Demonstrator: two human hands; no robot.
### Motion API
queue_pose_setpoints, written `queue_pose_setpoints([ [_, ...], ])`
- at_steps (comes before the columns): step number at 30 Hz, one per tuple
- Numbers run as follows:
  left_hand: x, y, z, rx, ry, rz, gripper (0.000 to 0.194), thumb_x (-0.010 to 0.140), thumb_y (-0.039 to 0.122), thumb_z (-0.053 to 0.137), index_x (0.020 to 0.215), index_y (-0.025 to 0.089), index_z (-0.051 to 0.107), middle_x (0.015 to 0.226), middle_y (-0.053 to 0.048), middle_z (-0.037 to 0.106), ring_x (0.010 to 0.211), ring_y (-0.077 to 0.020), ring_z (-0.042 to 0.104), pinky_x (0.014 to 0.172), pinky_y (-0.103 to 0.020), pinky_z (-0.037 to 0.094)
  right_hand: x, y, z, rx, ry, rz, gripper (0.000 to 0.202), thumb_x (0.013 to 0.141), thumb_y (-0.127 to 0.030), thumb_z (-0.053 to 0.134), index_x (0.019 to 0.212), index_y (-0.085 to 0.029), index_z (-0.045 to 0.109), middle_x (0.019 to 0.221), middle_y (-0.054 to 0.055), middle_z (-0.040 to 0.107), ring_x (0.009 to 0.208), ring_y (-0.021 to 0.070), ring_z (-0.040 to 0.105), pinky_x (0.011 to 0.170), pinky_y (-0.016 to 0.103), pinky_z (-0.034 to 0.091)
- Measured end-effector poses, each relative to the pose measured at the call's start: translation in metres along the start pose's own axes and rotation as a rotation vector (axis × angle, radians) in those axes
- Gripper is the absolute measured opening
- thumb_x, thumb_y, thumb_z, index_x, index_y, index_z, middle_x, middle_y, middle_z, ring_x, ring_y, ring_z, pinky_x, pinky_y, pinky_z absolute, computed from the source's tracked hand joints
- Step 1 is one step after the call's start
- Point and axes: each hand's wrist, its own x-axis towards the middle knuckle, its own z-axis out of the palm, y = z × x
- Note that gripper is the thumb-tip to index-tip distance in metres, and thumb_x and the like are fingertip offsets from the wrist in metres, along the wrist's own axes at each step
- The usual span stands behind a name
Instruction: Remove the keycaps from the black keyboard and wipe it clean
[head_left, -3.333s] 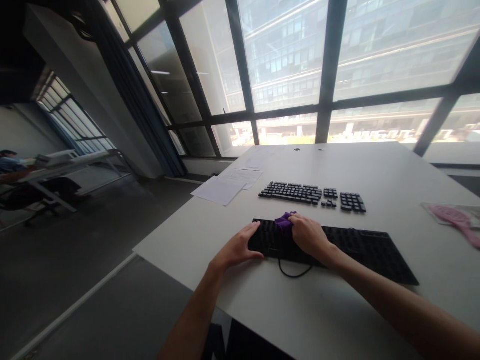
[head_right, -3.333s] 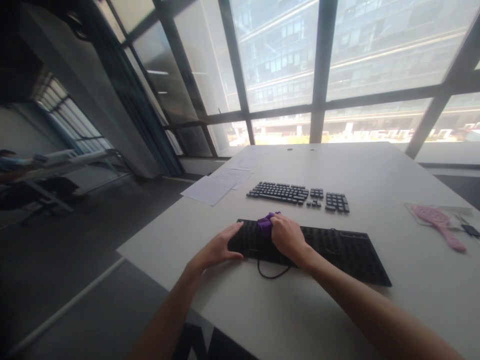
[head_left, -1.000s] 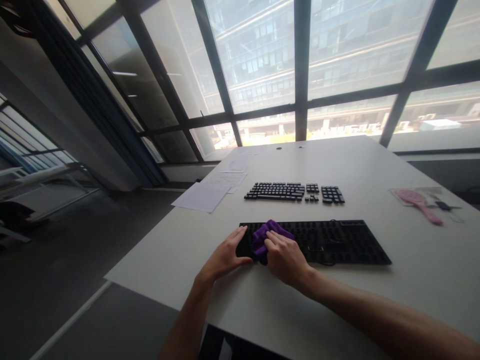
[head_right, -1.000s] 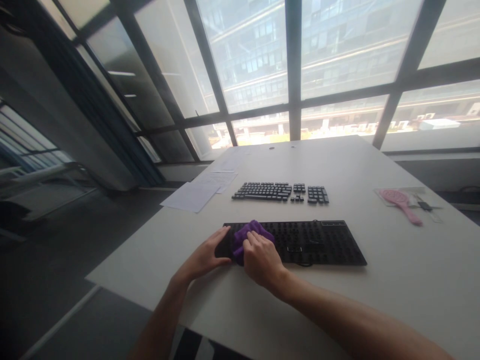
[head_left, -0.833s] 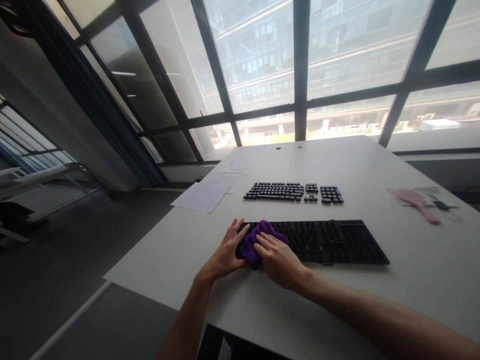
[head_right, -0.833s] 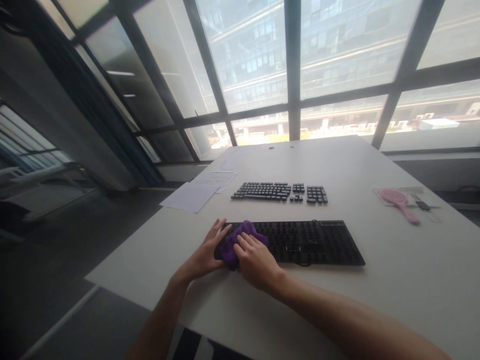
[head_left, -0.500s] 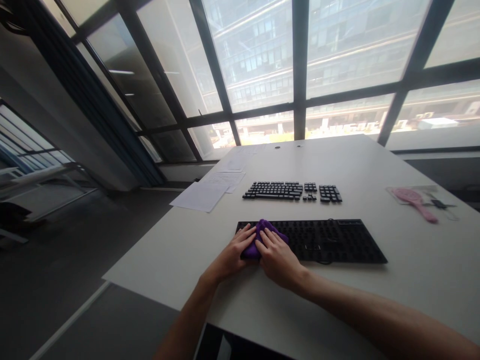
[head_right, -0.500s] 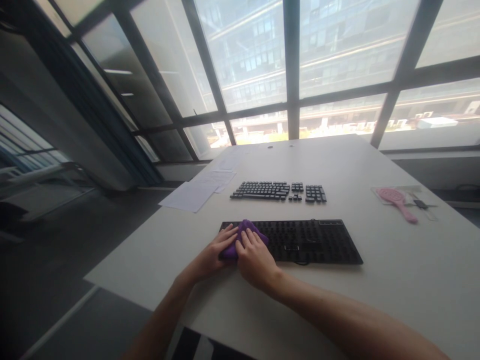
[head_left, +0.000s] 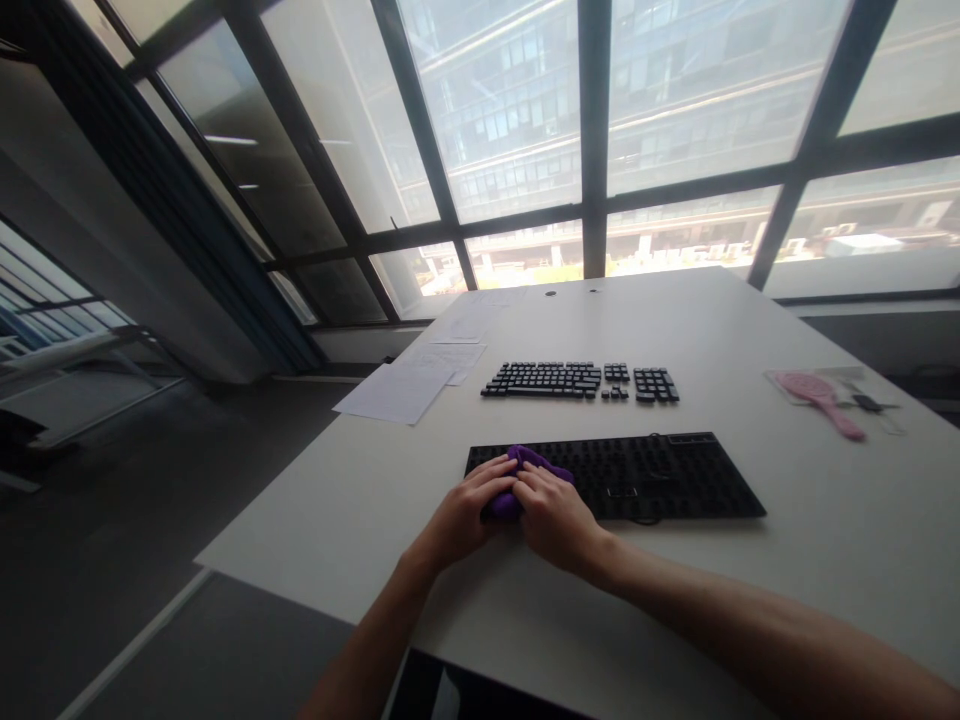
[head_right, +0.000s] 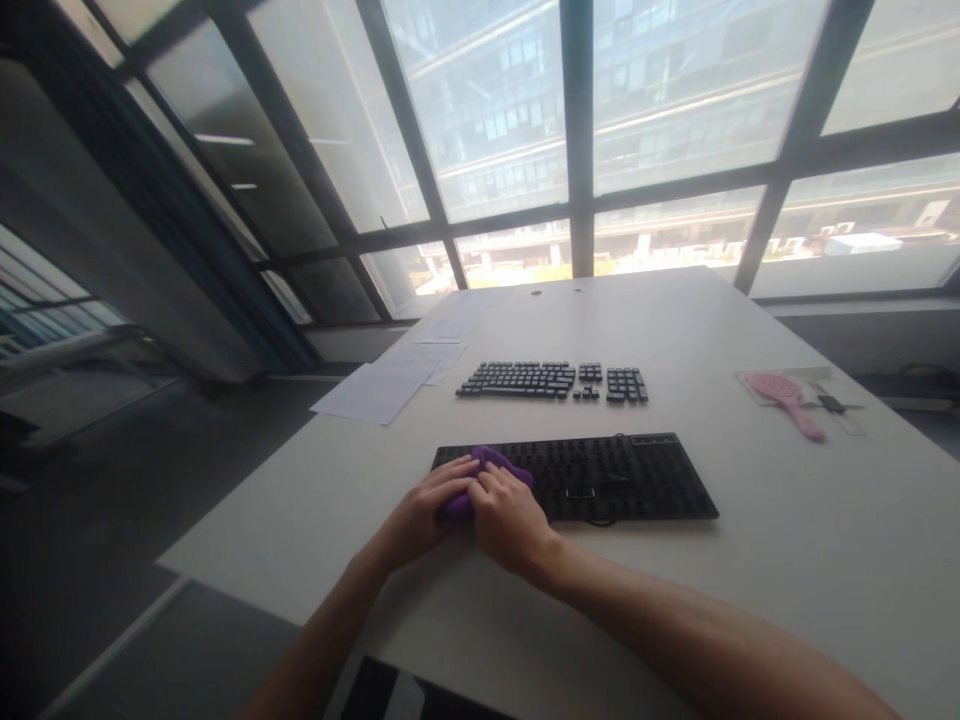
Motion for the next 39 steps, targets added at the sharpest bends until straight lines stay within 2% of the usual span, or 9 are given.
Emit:
queue_pose_setpoints([
  [4, -0.001, -0.002, -0.001, -0.025, -0.026, -0.027, 0.053, 0.083, 0.012, 0.062, 0.135, 0.024, 0.056, 0.144, -0.007, 0.053, 0.135, -0.0251, 0.047, 0.116, -0.048, 0.038, -0.003, -0.003, 0.0, 0.0, -0.003, 0.006, 0.031, 0.083, -0.015, 0.054, 0.112, -0.011, 0.066, 0.125, 0.017, 0.064, 0.129, 0.0283, 0.05, 0.114, 0.042, 0.034],
  [10, -0.001, 0.0, -0.005, -0.028, -0.034, -0.035, 0.05, 0.083, 0.011, 0.06, 0.131, 0.024, 0.059, 0.143, -0.007, 0.053, 0.134, -0.0247, 0.049, 0.115, -0.044, 0.039, -0.004, -0.006, -0.001, 0.048, 0.045, 0.029, 0.03, 0.091, -0.032, 0.056, 0.111, -0.013, 0.066, 0.127, 0.016, 0.064, 0.131, 0.029, 0.049, 0.115, 0.044, 0.033],
  [13, 0.0, 0.007, -0.008, -0.061, -0.064, -0.029, 0.055, 0.084, 0.014, 0.061, 0.137, 0.025, 0.053, 0.147, -0.006, 0.049, 0.137, -0.0247, 0.044, 0.117, -0.043, 0.037, -0.003, -0.006, 0.001, 0.05, 0.064, 0.061, 0.033, 0.092, -0.027, 0.055, 0.122, -0.012, 0.061, 0.13, 0.016, 0.062, 0.135, 0.0296, 0.045, 0.116, 0.046, 0.032],
  [17, 0.0, 0.012, -0.01, -0.064, -0.12, -0.017, 0.074, 0.081, 0.021, 0.069, 0.149, 0.025, 0.039, 0.155, -0.008, 0.039, 0.144, -0.027, 0.034, 0.121, -0.046, 0.028, -0.002, -0.007, 0.004, 0.033, 0.062, 0.072, 0.04, 0.09, -0.018, 0.055, 0.129, -0.011, 0.055, 0.138, 0.018, 0.056, 0.141, 0.031, 0.038, 0.116, 0.05, 0.031],
  [22, -0.002, 0.005, -0.007, -0.035, -0.119, -0.038, 0.088, 0.08, 0.03, 0.075, 0.154, 0.025, 0.028, 0.157, -0.01, 0.034, 0.145, -0.0292, 0.032, 0.123, -0.049, 0.024, -0.002, -0.004, 0.008, -0.011, 0.042, 0.101, 0.042, 0.091, -0.021, 0.054, 0.132, -0.008, 0.055, 0.147, 0.021, 0.047, 0.142, 0.0337, 0.035, 0.116, 0.05, 0.031],
  [27, -0.002, -0.009, 0.0, -0.003, -0.103, -0.011, 0.073, 0.084, 0.027, 0.071, 0.15, 0.028, 0.037, 0.155, -0.009, 0.039, 0.143, -0.0284, 0.036, 0.121, -0.052, 0.028, -0.001, 0.0, 0.011, -0.079, -0.01, 0.042, 0.04, 0.092, -0.021, 0.054, 0.129, -0.006, 0.059, 0.144, 0.022, 0.051, 0.14, 0.0337, 0.039, 0.116, 0.048, 0.032],
  [32, -0.002, -0.016, 0.003, 0.026, -0.073, 0.032, 0.065, 0.087, 0.022, 0.068, 0.146, 0.027, 0.043, 0.151, -0.009, 0.045, 0.14, -0.0268, 0.041, 0.12, -0.053, 0.029, 0.001, 0.005, 0.014, -0.073, -0.011, -0.002, 0.037, 0.09, -0.009, 0.051, 0.125, -0.004, 0.062, 0.139, 0.022, 0.055, 0.137, 0.0316, 0.045, 0.116, 0.045, 0.034],
  [36, -0.001, -0.012, 0.003, 0.011, -0.017, 0.059, 0.065, 0.083, 0.019, 0.072, 0.143, 0.027, 0.048, 0.144, -0.01, 0.053, 0.134, -0.0281, 0.049, 0.117, -0.054, 0.033, 0.002, 0.006, 0.01, 0.064, 0.047, 0.098, 0.029, 0.094, -0.011, 0.047, 0.117, -0.01, 0.065, 0.128, 0.017, 0.065, 0.129, 0.026, 0.054, 0.113, 0.041, 0.038],
  [39, 0.001, -0.009, 0.002, -0.004, 0.011, 0.064, 0.064, 0.081, 0.019, 0.074, 0.14, 0.026, 0.05, 0.14, -0.01, 0.057, 0.131, -0.0276, 0.052, 0.117, -0.054, 0.034, 0.002, 0.005, 0.005, 0.113, 0.069, 0.134, 0.023, 0.096, -0.017, 0.048, 0.11, -0.012, 0.066, 0.123, 0.016, 0.068, 0.125, 0.0254, 0.058, 0.111, 0.041, 0.04],
])
